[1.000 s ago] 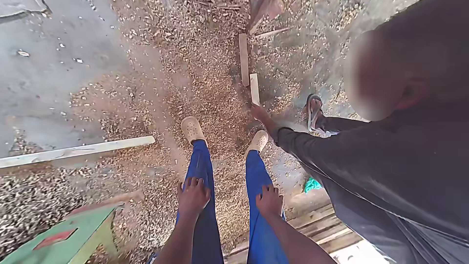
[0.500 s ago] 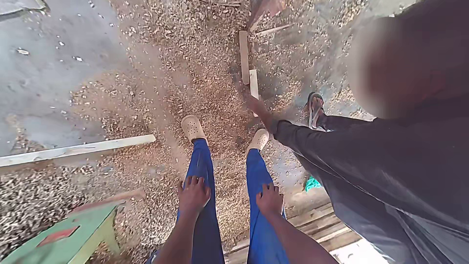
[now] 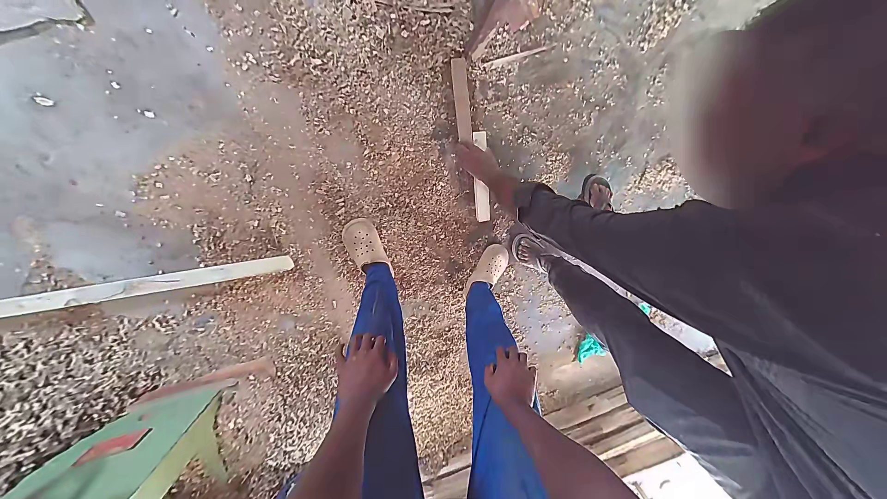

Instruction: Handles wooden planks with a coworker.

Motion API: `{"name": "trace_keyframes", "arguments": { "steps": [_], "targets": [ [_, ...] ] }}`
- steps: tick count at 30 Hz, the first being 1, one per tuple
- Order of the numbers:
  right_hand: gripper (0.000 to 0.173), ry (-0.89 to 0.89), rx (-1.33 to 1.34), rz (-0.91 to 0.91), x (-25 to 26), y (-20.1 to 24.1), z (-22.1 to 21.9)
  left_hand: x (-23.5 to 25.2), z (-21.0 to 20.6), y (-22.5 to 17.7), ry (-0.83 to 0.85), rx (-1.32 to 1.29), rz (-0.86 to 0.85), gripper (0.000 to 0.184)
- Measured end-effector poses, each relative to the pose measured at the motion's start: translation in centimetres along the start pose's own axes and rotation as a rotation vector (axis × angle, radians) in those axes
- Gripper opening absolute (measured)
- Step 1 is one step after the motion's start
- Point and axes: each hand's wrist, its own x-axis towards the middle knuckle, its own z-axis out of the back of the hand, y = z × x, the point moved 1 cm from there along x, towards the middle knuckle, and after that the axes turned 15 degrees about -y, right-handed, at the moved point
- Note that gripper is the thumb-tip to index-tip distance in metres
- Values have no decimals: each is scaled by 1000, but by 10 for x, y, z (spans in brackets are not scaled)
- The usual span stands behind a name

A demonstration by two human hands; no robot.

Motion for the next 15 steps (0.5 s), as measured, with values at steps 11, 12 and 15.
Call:
{"name": "trace_keyframes", "arguments": {
  "steps": [11, 12, 15],
  "targets": [
    [48, -7, 19, 1, -1, -1, 0, -1, 1, -1, 8, 11, -2, 47],
    [48, -9, 22, 2, 0, -1, -1, 0, 1, -1, 11, 10, 0, 47],
    [48, -16, 21, 4, -1, -1, -1, 0, -1, 0, 8, 8, 0, 47]
  ]
}}
